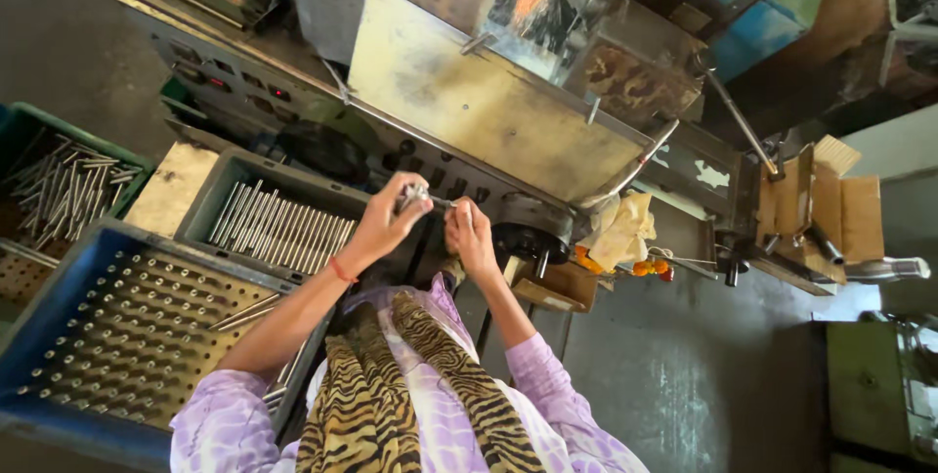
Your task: The person repeatedly picks up small metal rods from a tray, inserts them into a grinding machine, and operates a lever to process them. After each cycle, the person removes the processed rod and places it into a collection bin. The task is performed continuously throughout the clip.
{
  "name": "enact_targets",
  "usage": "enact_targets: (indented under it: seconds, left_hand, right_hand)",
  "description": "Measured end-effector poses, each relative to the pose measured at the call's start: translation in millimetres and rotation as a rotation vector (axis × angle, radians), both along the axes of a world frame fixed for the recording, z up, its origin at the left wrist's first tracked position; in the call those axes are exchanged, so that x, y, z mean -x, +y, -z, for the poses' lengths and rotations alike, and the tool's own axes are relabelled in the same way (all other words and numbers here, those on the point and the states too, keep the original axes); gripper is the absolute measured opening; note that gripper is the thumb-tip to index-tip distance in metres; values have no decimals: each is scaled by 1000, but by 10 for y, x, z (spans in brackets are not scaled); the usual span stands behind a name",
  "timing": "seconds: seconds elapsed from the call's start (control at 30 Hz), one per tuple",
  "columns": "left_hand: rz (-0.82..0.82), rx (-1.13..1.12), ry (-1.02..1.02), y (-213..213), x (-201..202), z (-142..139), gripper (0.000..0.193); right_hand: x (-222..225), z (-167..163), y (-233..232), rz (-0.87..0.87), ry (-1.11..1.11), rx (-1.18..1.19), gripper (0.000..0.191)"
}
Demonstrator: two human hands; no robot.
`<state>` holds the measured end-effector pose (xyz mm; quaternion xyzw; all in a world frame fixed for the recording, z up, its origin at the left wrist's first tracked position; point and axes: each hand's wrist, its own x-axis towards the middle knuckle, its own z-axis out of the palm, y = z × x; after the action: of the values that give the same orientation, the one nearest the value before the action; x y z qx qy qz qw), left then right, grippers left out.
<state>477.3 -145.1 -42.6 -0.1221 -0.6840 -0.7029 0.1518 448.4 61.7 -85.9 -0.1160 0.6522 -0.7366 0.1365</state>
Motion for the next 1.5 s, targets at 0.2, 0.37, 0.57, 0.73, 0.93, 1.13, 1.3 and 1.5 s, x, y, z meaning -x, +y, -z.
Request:
enact_targets:
  seconds: [0.2, 0.37, 0.57, 0.73, 0.93, 1.13, 1.3, 1.5]
  left_hand:
    - [317, -426, -799, 21, 115, -268, 17]
    - [98, -269, -299, 318, 85, -332, 20]
    - [68, -219, -282, 446, 51, -425, 23]
    - [79, -160, -229, 569, 162, -546, 23]
    - [223, -178, -263, 596, 456, -663, 22]
    - [304, -231, -364, 623, 843, -753, 20]
    - [520, -453, -528, 716, 1203, -845, 20]
    - [447, -370, -348, 1218, 1540, -907, 23]
  right_hand:
    - [255, -294, 97, 136, 1170, -518, 26]
    - [308, -526, 117, 162, 1131, -472, 35]
    - [321, -646, 346, 93, 1116, -563, 41]
    - [329, -533, 415, 241, 1057, -495, 36]
    - [449, -618, 577, 192, 847, -537, 31]
    - [725, -977, 669, 203, 785, -619, 24]
    - [1049, -1394, 953, -265, 393, -380, 27]
    - [1443, -1458, 1527, -224, 331, -108, 28]
